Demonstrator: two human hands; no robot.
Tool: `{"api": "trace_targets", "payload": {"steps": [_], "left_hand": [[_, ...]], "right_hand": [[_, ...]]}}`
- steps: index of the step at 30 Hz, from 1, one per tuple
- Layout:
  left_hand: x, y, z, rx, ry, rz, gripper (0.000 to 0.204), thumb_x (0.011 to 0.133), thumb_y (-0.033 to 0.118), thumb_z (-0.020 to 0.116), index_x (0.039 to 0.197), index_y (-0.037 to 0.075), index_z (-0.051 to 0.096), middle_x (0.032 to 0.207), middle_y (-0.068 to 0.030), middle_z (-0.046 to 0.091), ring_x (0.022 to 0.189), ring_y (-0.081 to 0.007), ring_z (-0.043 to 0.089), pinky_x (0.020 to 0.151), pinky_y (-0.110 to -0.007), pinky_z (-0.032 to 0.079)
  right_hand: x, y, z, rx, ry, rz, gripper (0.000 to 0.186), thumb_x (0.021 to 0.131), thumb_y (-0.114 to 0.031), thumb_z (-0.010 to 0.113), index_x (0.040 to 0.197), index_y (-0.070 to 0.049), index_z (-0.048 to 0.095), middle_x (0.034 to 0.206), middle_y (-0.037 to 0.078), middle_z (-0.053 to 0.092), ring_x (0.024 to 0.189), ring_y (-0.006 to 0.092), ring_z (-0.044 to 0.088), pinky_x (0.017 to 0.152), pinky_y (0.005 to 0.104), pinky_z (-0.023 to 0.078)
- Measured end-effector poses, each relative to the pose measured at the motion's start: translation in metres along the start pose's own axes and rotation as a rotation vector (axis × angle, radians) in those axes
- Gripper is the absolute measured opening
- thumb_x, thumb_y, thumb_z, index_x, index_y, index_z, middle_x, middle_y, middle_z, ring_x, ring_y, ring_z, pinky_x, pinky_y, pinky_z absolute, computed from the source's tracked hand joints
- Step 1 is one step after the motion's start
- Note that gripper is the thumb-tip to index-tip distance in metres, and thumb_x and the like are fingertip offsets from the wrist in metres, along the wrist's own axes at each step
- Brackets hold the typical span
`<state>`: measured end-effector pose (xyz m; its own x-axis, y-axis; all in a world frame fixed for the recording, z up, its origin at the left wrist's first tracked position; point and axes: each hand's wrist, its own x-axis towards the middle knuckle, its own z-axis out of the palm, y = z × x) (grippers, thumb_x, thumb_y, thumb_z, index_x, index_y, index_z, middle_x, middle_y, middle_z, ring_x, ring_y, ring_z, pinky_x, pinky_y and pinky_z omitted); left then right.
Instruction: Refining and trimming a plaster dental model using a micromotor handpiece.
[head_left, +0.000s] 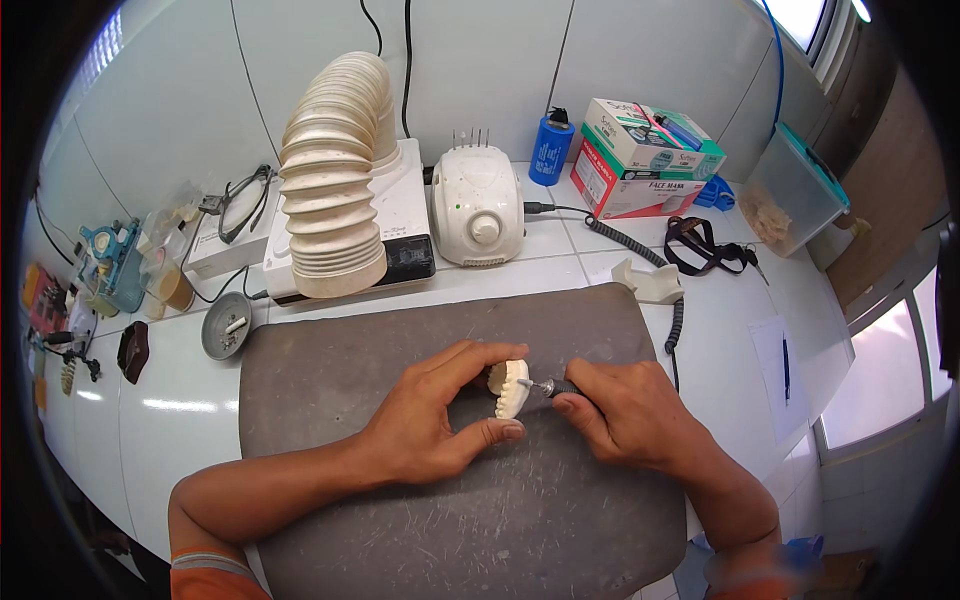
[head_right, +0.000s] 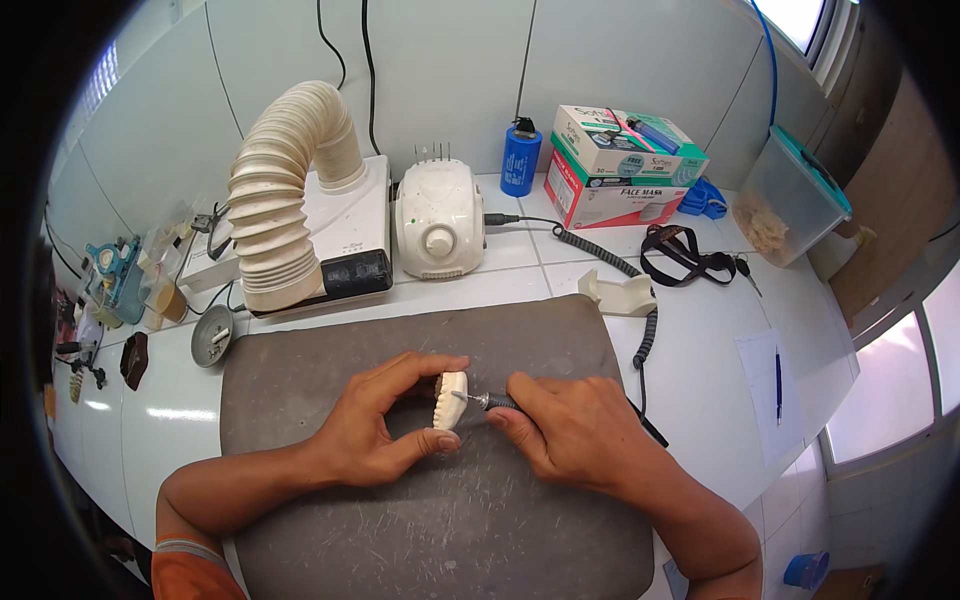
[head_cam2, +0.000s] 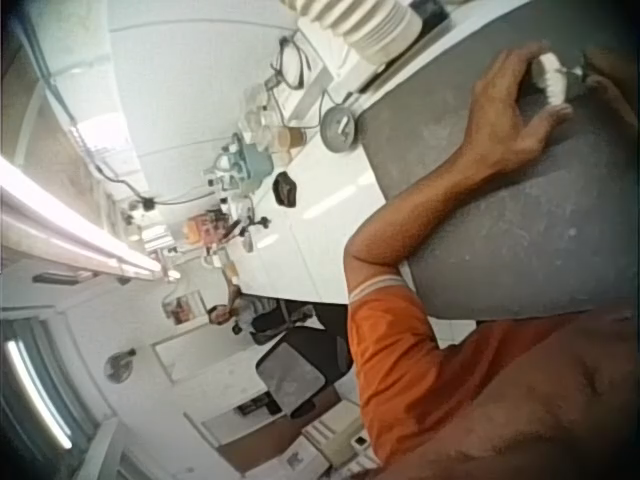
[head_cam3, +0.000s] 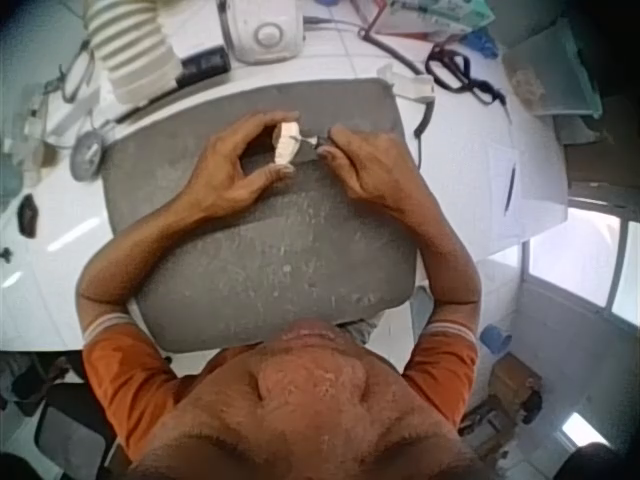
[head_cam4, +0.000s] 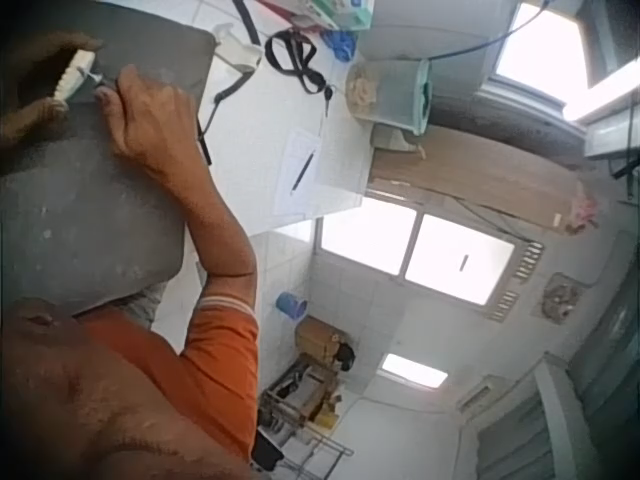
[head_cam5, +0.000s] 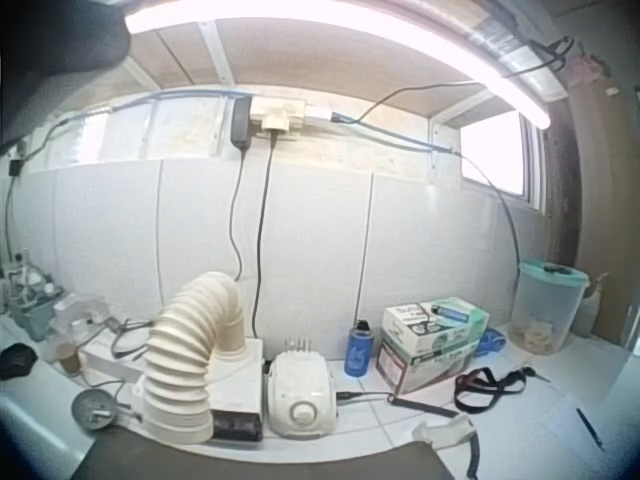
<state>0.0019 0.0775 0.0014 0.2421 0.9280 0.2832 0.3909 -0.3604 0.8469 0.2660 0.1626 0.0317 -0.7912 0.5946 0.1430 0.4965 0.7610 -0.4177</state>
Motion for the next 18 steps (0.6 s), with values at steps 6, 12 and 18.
{"api": "trace_targets", "payload": {"steps": [6, 12, 18], "left_hand": [[-0.0002, -0.0011, 0.0003, -0.007, -0.003, -0.002, 0.071, 0.093, 0.024, 0.093, 0.154, 0.005, 0.062, 0.12, -0.0162, 0.069, 0.111, -0.0312, 0.071, 0.1, -0.043, 0.058], [0.0001, -0.0012, 0.0003, 0.002, -0.005, 0.007, 0.07, 0.093, 0.024, 0.093, 0.153, 0.005, 0.062, 0.119, -0.016, 0.069, 0.11, -0.0312, 0.071, 0.1, -0.043, 0.058], [-0.0002, -0.0014, 0.0, 0.003, -0.002, 0.013, 0.07, 0.093, 0.024, 0.092, 0.153, 0.006, 0.062, 0.118, -0.016, 0.069, 0.109, -0.0315, 0.071, 0.099, -0.043, 0.058]], "right_hand": [[-0.0004, -0.0008, -0.0004, 0.003, 0.003, -0.002, 0.041, 0.113, -0.042, 0.064, 0.095, -0.005, 0.059, 0.077, 0.016, 0.07, 0.065, 0.0446, 0.068, 0.059, 0.0535, 0.05], [-0.0011, -0.001, 0.0002, -0.007, -0.014, -0.02, 0.041, 0.113, -0.043, 0.064, 0.094, -0.006, 0.059, 0.078, 0.016, 0.071, 0.066, 0.0446, 0.068, 0.06, 0.0541, 0.05], [-0.0003, -0.001, -0.0008, 0.004, -0.016, -0.014, 0.042, 0.113, -0.043, 0.063, 0.094, -0.006, 0.059, 0.078, 0.016, 0.071, 0.067, 0.0446, 0.068, 0.06, 0.0537, 0.05]]}}
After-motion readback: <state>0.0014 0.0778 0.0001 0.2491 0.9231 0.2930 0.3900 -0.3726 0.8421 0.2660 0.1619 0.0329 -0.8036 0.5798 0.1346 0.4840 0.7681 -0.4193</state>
